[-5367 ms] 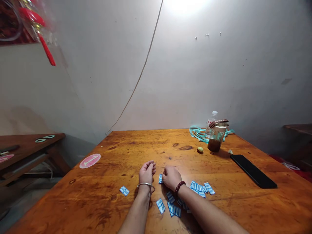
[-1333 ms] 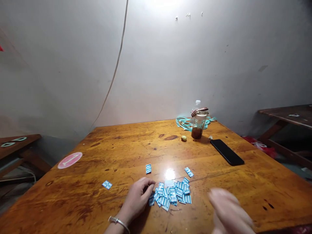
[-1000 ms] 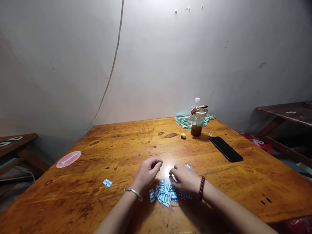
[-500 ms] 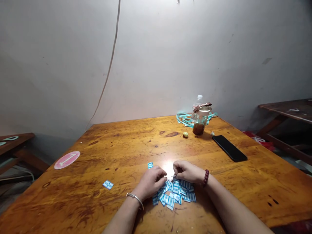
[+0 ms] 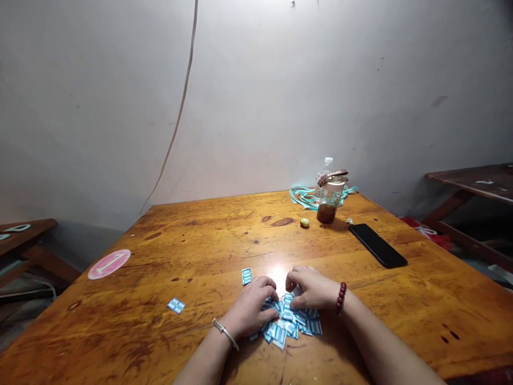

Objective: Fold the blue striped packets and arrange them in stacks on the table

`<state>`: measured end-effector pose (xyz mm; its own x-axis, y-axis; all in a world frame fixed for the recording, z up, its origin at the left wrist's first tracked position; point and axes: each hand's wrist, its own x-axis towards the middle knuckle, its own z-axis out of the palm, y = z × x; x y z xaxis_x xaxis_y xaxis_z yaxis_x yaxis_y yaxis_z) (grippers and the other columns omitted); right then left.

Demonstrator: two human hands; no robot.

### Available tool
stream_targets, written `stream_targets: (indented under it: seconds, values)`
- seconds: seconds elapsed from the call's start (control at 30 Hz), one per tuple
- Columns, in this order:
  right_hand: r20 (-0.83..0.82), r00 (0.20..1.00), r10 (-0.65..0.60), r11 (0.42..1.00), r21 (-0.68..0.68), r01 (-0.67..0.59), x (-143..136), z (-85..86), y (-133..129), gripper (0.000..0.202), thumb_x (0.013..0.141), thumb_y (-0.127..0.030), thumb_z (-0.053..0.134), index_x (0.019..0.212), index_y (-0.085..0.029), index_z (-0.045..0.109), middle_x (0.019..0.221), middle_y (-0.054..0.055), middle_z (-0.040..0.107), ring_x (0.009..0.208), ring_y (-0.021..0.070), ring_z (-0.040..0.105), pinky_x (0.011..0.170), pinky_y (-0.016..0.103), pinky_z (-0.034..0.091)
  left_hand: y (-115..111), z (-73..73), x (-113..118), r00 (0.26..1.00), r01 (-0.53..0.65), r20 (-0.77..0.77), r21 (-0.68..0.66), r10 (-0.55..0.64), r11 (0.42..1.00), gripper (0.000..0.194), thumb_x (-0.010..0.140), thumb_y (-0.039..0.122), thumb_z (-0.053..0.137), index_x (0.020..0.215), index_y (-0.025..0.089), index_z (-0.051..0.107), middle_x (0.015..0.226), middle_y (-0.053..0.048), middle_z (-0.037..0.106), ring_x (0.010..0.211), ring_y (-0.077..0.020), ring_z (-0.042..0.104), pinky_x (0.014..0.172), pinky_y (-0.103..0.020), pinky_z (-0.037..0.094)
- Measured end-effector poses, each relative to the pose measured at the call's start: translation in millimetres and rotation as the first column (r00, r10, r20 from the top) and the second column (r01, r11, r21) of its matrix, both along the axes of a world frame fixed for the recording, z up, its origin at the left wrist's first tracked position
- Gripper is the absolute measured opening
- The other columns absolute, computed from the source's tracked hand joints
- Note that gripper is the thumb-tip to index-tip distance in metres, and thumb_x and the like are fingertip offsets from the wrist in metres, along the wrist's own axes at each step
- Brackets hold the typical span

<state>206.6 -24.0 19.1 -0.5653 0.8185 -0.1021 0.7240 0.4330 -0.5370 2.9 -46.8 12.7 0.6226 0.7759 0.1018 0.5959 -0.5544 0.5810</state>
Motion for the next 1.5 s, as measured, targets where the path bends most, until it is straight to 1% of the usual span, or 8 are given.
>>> stream_targets:
  seconds: [0.27,0.5,0.8,0.9,1.03,1.17,1.33,1.5]
  values:
    - [0.049,0.998,0.029,0.999,0.015,-0.029,-12.2,-5.5,-4.0,0.008,0.062,-0.025,0.061,0.068,-0.021,0.063,0.080,0.000,0.055,0.079,0.0155,0.048,0.073,0.026,0.027,0.9,-1.8,0.8,0.999,0.001,0.054,0.008,-0.002,1.000,0.009,0.068,0.022,0.059,0.076,0.020,0.056,0.089,-0.002,0.055,0.085,-0.0157,0.048,0.074,-0.026,0.036]
    - [0.040,0.999,-0.006,0.997,0.071,0.003,-13.3,-2.0,-5.9,0.038,0.055,-0.033,0.066,0.090,-0.023,0.057,0.088,0.002,0.054,0.085,0.0191,0.045,0.076,0.030,0.026,2.1,-3.1,2.6,0.995,-0.044,0.095,0.020,0.042,0.999,0.009,0.075,0.018,0.048,0.076,0.019,0.056,0.081,-0.002,0.057,0.078,-0.0149,0.049,0.070,-0.026,0.037]
    - [-0.122,0.991,-0.053,0.997,0.040,0.058,-17.6,-3.1,-3.9,0.008,0.060,-0.024,0.061,0.067,-0.020,0.060,0.077,-0.002,0.056,0.080,0.0155,0.047,0.076,0.029,0.028,0.1,4.0,4.9,0.966,-0.135,0.216,-0.037,0.140,0.990,0.012,0.076,0.022,0.047,0.076,0.019,0.059,0.076,-0.003,0.058,0.074,-0.0155,0.050,0.068,-0.026,0.038]
    - [-0.343,0.924,-0.167,0.985,-0.096,0.143,-18.7,0.5,-3.2,0.007,0.064,-0.025,0.058,0.064,-0.018,0.059,0.069,-0.002,0.054,0.070,0.0125,0.048,0.068,0.025,0.033,0.5,5.5,5.9,0.914,-0.181,0.337,-0.165,0.228,0.970,0.019,0.079,0.028,0.043,0.076,0.018,0.060,0.072,-0.003,0.058,0.068,-0.0151,0.051,0.064,-0.026,0.040]
    - [-0.601,0.720,-0.347,0.917,-0.378,0.126,-22.7,4.0,-0.6,0.018,0.071,-0.027,0.050,0.059,-0.015,0.054,0.049,-0.005,0.041,0.047,0.0069,0.038,0.047,0.019,0.028,1.9,3.9,8.6,0.763,-0.158,0.530,-0.403,0.371,0.901,0.025,0.081,0.034,0.042,0.082,0.017,0.060,0.077,-0.003,0.059,0.073,-0.0156,0.053,0.066,-0.025,0.042]
    - [-0.747,0.525,-0.409,0.897,-0.436,0.079,-31.7,0.8,0.5,0.022,0.071,-0.030,0.053,0.058,-0.013,0.052,0.052,-0.005,0.043,0.050,0.0057,0.038,0.048,0.017,0.030,1.8,-0.1,13.5,0.672,-0.045,0.642,-0.463,0.370,0.885,0.021,0.074,0.030,0.055,0.091,0.018,0.059,0.087,-0.004,0.061,0.083,-0.0174,0.053,0.076,-0.027,0.041]
    - [-0.708,0.565,-0.423,0.882,-0.463,0.081,-43.0,-9.2,-7.0,0.025,0.074,-0.036,0.047,0.065,-0.014,0.054,0.055,-0.004,0.047,0.048,0.0077,0.044,0.046,0.018,0.033,4.7,-8.3,12.5,0.610,-0.157,0.636,-0.487,0.473,0.859,0.018,0.073,0.032,0.055,0.076,0.015,0.062,0.066,-0.001,0.058,0.060,-0.0110,0.049,0.056,-0.020,0.038]
    - [-0.731,0.572,-0.373,0.927,-0.265,0.266,-43.1,-12.4,-8.1,0.015,0.073,-0.028,0.051,0.065,-0.016,0.052,0.059,-0.004,0.046,0.056,0.0084,0.042,0.051,0.018,0.034,8.0,-9.7,7.6,0.505,-0.198,0.630,-0.581,0.590,0.790,0.022,0.070,0.035,0.057,0.067,0.014,0.057,0.057,0.002,0.052,0.052,-0.0086,0.045,0.050,-0.019,0.035]
